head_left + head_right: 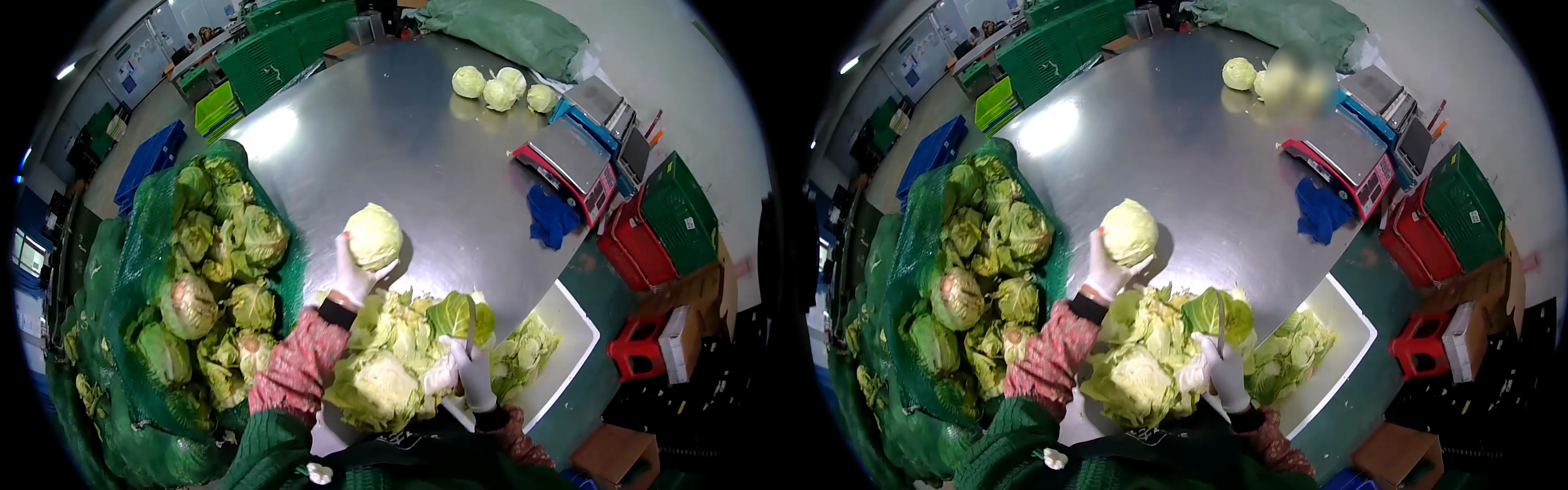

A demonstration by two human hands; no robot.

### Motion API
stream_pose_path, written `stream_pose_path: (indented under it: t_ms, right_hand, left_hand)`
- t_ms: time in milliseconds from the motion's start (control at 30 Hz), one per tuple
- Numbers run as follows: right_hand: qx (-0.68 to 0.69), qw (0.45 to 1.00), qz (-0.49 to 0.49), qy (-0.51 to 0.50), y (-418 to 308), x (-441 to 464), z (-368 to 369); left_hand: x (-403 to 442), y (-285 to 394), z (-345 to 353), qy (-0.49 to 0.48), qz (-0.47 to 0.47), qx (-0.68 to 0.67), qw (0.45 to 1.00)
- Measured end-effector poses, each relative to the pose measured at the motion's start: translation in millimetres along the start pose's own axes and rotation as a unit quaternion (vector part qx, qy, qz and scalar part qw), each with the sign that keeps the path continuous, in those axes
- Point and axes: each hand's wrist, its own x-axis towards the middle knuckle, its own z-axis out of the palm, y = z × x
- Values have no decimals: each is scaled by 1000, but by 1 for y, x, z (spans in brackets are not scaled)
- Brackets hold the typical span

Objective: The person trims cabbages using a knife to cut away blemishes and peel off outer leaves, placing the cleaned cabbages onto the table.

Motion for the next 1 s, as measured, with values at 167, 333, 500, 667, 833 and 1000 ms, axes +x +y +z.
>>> stream_pose_path:
  t_ms: [167,333,500,667,833,1000]
  right_hand:
    - [27,998,56,23,-6,7,-13]
    - [29,996,70,38,-23,18,-17]
    - [15,1000,9,24,-53,48,-9]
    - [-31,993,-107,-29,-64,61,9]
    - [-125,971,-74,-189,-52,51,54]
    - [-381,875,-174,-243,-29,50,99]
  left_hand:
    - [94,-14,64,84,-41,95,991]
    - [97,2,97,-41,-26,164,985]
    - [-69,27,27,-80,256,469,842]
    - [-229,-45,-115,169,354,635,666]
    - [-273,-81,-151,60,209,791,572]
    - [-278,-52,-149,269,334,654,623]
